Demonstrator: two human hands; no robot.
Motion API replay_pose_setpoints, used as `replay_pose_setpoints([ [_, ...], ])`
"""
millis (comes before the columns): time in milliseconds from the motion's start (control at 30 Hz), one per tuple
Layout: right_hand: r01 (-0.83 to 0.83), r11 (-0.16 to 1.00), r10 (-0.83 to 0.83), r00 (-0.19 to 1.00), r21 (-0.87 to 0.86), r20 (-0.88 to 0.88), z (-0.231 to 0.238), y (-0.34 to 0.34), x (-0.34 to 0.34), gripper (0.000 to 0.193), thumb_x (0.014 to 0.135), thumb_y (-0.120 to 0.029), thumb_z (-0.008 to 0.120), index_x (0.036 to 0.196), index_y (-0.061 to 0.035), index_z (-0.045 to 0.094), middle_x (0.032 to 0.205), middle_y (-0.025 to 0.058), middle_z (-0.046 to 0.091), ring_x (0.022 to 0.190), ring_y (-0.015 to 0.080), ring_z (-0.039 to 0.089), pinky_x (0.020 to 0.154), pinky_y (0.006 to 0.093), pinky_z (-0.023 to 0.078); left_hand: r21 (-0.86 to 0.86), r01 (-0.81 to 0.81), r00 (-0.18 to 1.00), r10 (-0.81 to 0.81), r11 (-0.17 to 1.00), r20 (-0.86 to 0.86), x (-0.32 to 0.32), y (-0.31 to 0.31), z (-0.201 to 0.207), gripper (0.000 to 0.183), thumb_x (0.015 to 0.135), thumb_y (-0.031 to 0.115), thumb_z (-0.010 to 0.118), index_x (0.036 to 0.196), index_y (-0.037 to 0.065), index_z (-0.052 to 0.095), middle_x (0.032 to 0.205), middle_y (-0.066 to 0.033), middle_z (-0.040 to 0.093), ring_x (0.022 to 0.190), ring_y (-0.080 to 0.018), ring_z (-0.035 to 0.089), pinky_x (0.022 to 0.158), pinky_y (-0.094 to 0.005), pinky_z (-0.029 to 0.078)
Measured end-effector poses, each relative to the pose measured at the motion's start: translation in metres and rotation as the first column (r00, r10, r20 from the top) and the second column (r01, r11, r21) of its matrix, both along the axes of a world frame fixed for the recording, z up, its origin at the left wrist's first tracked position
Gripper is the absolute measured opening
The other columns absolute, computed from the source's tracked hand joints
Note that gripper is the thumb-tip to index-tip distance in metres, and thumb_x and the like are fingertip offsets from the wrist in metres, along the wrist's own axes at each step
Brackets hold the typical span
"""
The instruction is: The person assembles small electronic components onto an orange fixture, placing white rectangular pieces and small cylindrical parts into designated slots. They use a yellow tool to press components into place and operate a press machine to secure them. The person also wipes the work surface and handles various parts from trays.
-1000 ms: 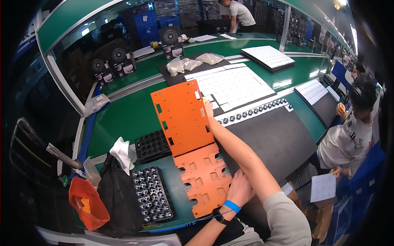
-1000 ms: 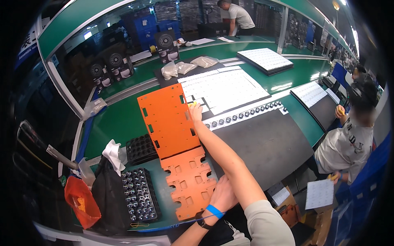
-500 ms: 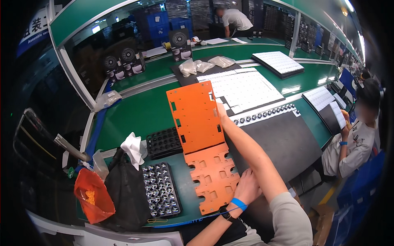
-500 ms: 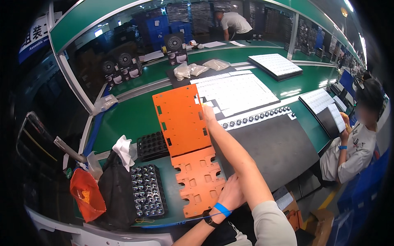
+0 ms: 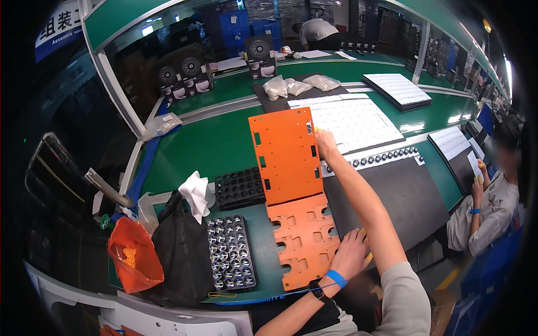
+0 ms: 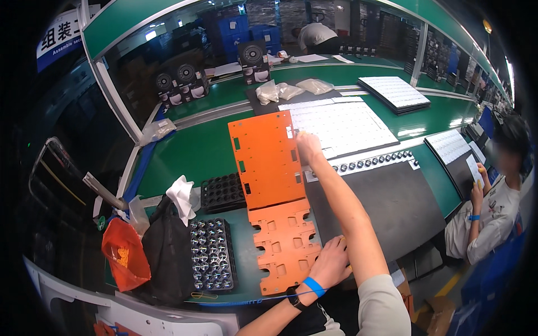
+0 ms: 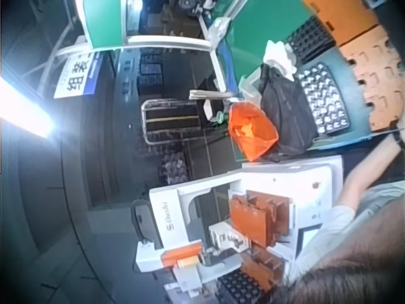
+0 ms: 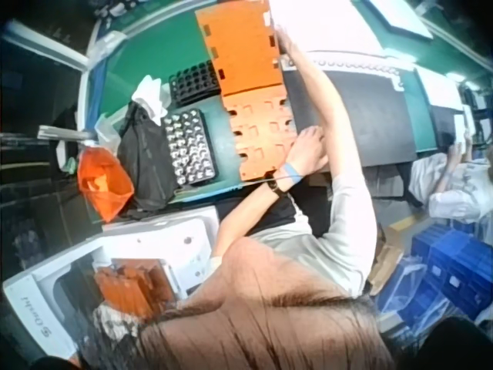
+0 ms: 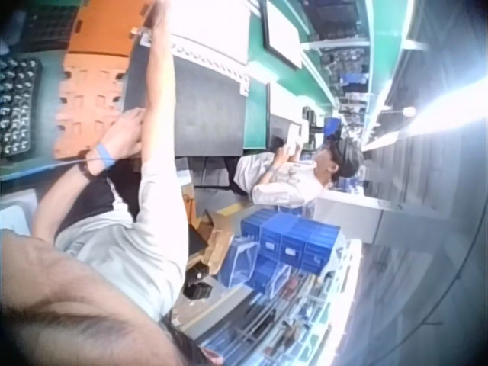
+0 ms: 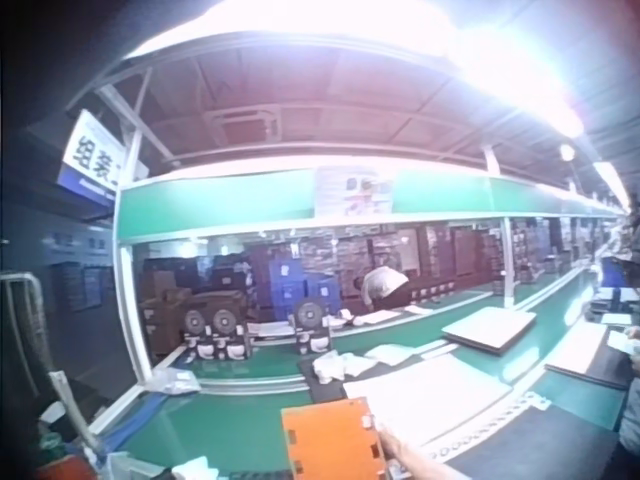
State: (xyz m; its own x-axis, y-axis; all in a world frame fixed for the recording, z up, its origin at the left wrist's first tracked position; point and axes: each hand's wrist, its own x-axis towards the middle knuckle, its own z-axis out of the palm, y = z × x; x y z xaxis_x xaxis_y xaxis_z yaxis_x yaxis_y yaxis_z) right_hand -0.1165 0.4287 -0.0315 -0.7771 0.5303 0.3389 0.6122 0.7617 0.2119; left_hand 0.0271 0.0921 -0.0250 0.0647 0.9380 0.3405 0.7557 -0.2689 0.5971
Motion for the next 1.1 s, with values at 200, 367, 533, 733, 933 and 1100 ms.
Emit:
replay_pose_setpoints([
  [200,-0.017,1.000,0.017,1.000,-0.024,0.009,-0.017,-0.003,0.001,0.022,0.080,-0.017,0.066,0.092,0.0003,0.065,0.089,0.0142,0.068,0.086,0.0249,0.071,0.074,0.0318,0.058,-0.037,0.015,0.999,-0.017,0.999,-0.030,0.000,0.000,0.005,0.041,0.072,0.009,0.070,0.111,-0.004,0.064,0.125,-0.0208,0.055,0.119,-0.0393,0.049,0.103,-0.0462,0.043],
  [367,0.062,0.998,-0.063,0.997,0.025,0.032,-0.015,-0.016,-0.002,0.031,0.077,-0.017,0.072,0.101,0.0017,0.065,0.098,0.0152,0.066,0.096,0.0238,0.068,0.078,0.0299,0.057,0.025,-0.021,1.000,0.021,0.999,0.006,0.001,0.000,-0.003,0.040,0.073,0.008,0.069,0.111,-0.004,0.063,0.123,-0.0219,0.055,0.117,-0.0398,0.050,0.101,-0.0459,0.044],
  [533,0.188,0.979,-0.185,0.981,0.076,-0.052,-0.057,-0.010,-0.034,0.033,0.081,-0.017,0.072,0.108,-0.0007,0.065,0.100,0.0140,0.066,0.094,0.0232,0.067,0.072,0.0290,0.056,0.012,-0.056,0.998,0.056,0.998,0.019,-0.005,-0.001,-0.008,0.039,0.075,0.010,0.070,0.111,-0.003,0.061,0.113,-0.0218,0.057,0.110,-0.0398,0.052,0.096,-0.0463,0.045],
  [733,0.269,0.957,-0.265,0.963,0.110,-0.047,-0.102,0.045,-0.046,0.017,0.086,-0.018,0.067,0.100,-0.0085,0.068,0.090,0.0083,0.066,0.083,0.0204,0.067,0.061,0.0294,0.054,-0.005,0.014,0.999,-0.013,1.000,0.040,0.000,0.002,-0.002,0.041,0.077,0.013,0.071,0.114,-0.002,0.059,0.114,-0.0222,0.056,0.107,-0.0404,0.053,0.093,-0.0471,0.046],
  [933,0.147,0.988,-0.141,0.983,0.043,-0.119,-0.077,0.004,-0.055,0.012,0.085,-0.017,0.066,0.093,-0.0090,0.069,0.086,0.0081,0.066,0.079,0.0215,0.067,0.058,0.0300,0.055,0.051,-0.040,0.982,0.030,0.998,0.184,-0.002,0.000,-0.006,0.039,0.079,0.012,0.070,0.114,-0.001,0.059,0.116,-0.0255,0.055,0.107,-0.0445,0.053,0.092,-0.0490,0.046],
  [1100,0.074,0.996,-0.079,0.991,-0.052,-0.109,-0.051,-0.008,-0.039,0.011,0.085,-0.016,0.066,0.092,-0.0084,0.068,0.086,0.0090,0.067,0.080,0.0226,0.068,0.058,0.0305,0.055,0.083,-0.020,0.984,0.005,0.996,0.180,-0.001,0.002,-0.010,0.036,0.081,0.012,0.068,0.113,-0.001,0.059,0.114,-0.0268,0.056,0.105,-0.0462,0.053,0.091,-0.0504,0.045],
])
